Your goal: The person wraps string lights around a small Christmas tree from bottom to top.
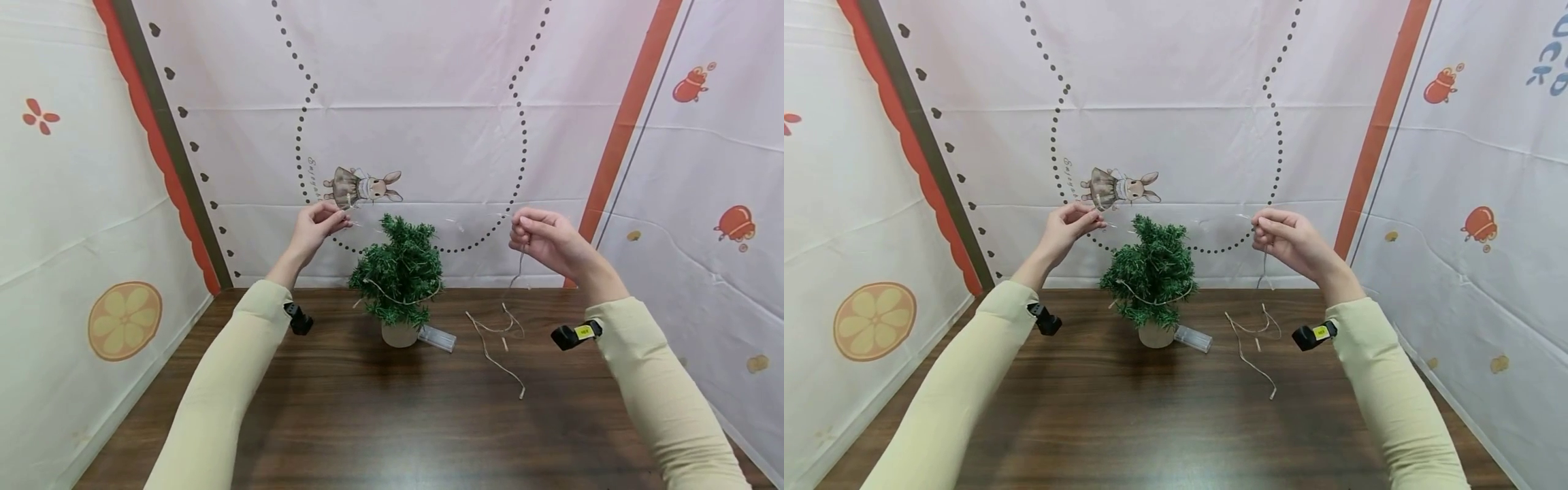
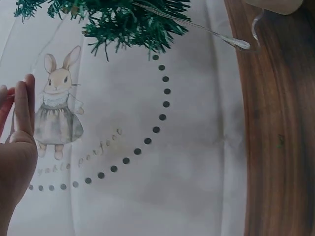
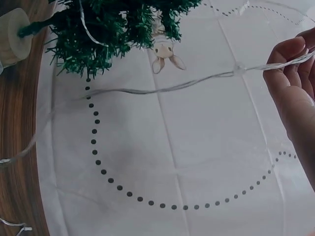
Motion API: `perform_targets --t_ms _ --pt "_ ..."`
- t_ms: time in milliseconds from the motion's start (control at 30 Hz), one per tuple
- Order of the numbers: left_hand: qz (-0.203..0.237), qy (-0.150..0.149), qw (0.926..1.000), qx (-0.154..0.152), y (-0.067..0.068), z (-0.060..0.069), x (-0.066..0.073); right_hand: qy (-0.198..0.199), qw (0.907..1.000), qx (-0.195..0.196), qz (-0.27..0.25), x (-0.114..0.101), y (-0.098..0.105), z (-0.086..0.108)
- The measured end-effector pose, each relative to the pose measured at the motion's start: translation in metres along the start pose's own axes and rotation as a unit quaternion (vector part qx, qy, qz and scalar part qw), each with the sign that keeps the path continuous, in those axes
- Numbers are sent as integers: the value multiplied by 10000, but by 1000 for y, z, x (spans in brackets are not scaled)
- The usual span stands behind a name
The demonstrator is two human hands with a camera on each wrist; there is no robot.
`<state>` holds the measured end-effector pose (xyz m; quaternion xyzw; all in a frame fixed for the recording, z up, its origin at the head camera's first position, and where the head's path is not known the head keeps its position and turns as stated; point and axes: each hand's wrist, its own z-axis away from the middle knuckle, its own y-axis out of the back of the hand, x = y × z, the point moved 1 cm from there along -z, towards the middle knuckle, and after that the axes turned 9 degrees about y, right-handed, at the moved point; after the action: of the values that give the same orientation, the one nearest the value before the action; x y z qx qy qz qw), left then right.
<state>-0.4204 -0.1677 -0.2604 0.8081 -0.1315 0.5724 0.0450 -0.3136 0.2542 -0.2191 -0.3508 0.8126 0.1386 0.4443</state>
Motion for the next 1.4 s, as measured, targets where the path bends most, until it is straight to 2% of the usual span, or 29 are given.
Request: perform_targets --t_ms 300,500,633,867,1067,1300,1400 --pt "173 -374 9989 -210 11 24 -7 82 9971 -755 68 8 -5 8" --pt "-177 -458 9981 -364 19 35 -16 152 9928 -1123 -383 12 -7 14" --pt "-549 -384 9967 -451 23 41 -21 189 9901 -1277 -546 14 -7 21" --pt "-1509 -453 9855 -624 24 56 -24 84 9921 -1199 -349 20 -3 35" --pt "-1846 -503 9779 -839 27 66 -29 100 9909 -1282 -408 25 4 47" --pt "-2193 -270 9680 -1186 10 81 -17 -193 9908 -1236 -518 33 16 63" --pt "-2430 -220 9619 -1233 4 86 -13 -259 9913 -1163 -561 35 21 70"
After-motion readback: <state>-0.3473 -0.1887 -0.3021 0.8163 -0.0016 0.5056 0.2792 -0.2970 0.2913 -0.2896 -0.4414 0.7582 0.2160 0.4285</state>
